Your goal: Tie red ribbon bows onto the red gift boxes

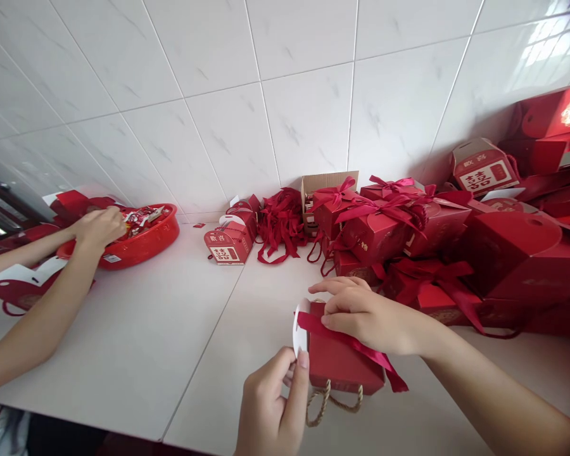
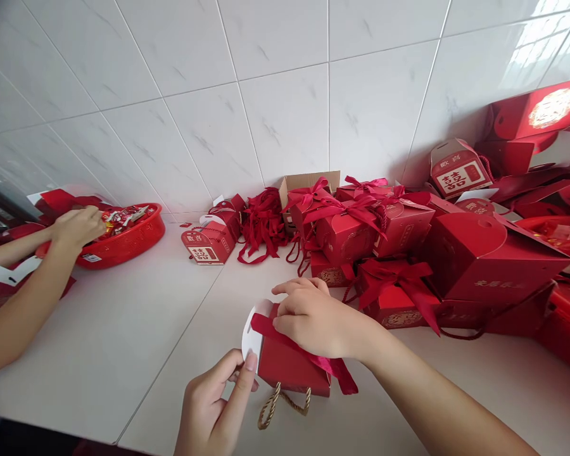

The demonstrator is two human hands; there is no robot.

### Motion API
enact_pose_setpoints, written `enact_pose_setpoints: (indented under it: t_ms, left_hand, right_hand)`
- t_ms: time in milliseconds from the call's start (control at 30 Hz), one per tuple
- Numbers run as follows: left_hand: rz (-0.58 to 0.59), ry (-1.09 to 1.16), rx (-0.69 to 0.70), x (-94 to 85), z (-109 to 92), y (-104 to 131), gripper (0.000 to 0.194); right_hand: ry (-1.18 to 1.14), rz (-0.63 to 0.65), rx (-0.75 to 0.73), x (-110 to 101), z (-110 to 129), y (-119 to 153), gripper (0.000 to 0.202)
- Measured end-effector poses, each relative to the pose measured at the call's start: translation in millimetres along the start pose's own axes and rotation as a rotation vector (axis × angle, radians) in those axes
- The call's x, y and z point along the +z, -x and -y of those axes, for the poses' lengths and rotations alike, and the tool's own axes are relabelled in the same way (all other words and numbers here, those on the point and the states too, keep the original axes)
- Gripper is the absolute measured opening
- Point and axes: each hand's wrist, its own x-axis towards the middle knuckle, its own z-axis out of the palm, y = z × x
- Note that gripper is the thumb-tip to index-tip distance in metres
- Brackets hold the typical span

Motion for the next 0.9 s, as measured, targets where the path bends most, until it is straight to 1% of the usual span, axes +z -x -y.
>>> enact_pose_setpoints:
  t_ms: [100, 200, 300, 367, 467, 533, 600, 667, 733, 767, 833, 867, 900]
  left_hand:
    - [-0.013, -0.017, 0.022, 2.5, -4.1, 4.7, 0.039]
    - [-0.016, -0.026, 0.031, 3.7, -4.6, 8.8, 0.038]
    - [0.025, 0.022, 0.002, -0.8, -1.8, 6.9, 0.035]
    - [0.060, 0.109, -0.069, -6.7, 0.8, -1.2, 0.037]
    - [0.145, 0.299, -0.190, -14.5, 3.0, -22.9, 0.045]
    - [0.235, 0.412, -0.202, -16.7, 2.0, -38.1, 0.042]
    - [0.295, 0.467, -0.164, -18.1, 0.5, -49.2, 0.036]
    - [0.272, 0.456, -0.137, -21.8, 2.5, -54.2, 0.031]
    - [0.178, 0.388, -0.152, -31.3, 12.0, -53.9, 0.030]
    - [0.117, 0.329, -0.171, -38.6, 20.3, -52.5, 0.030]
    - [0.005, 0.157, -0.211, -57.0, 43.1, -48.8, 0.032]
    - [-0.021, 0.045, -0.223, -67.1, 56.3, -47.1, 0.032]
    - [-0.021, -0.071, -0.238, -76.7, 69.6, -45.8, 0.033]
  right_hand:
    - [-0.052, 0.011, 0.008, 0.5, 0.1, -1.4, 0.026]
    - [-0.034, -0.001, -0.016, 2.3, 0.2, -2.6, 0.025]
    - [0.005, -0.014, -0.052, 3.5, 0.3, -3.0, 0.027]
    - [0.026, -0.012, -0.064, 3.7, 0.8, -2.6, 0.029]
    - [0.066, -0.020, -0.088, 4.4, 2.6, -1.3, 0.029]
    - [0.104, -0.029, -0.123, 5.6, 4.0, -0.6, 0.030]
    - [0.141, -0.037, -0.161, 5.9, 4.6, 0.4, 0.031]
    - [0.157, -0.083, -0.171, 3.0, 4.0, 3.5, 0.031]
    - [0.134, -0.186, -0.158, -3.9, 1.8, 11.4, 0.033]
    - [0.111, -0.246, -0.146, -8.5, -0.1, 17.6, 0.035]
    - [0.059, -0.353, -0.105, -17.1, -6.1, 34.0, 0.035]
    - [0.035, -0.386, -0.073, -20.0, -10.5, 43.4, 0.034]
    - [0.017, -0.404, -0.030, -21.3, -15.9, 52.8, 0.034]
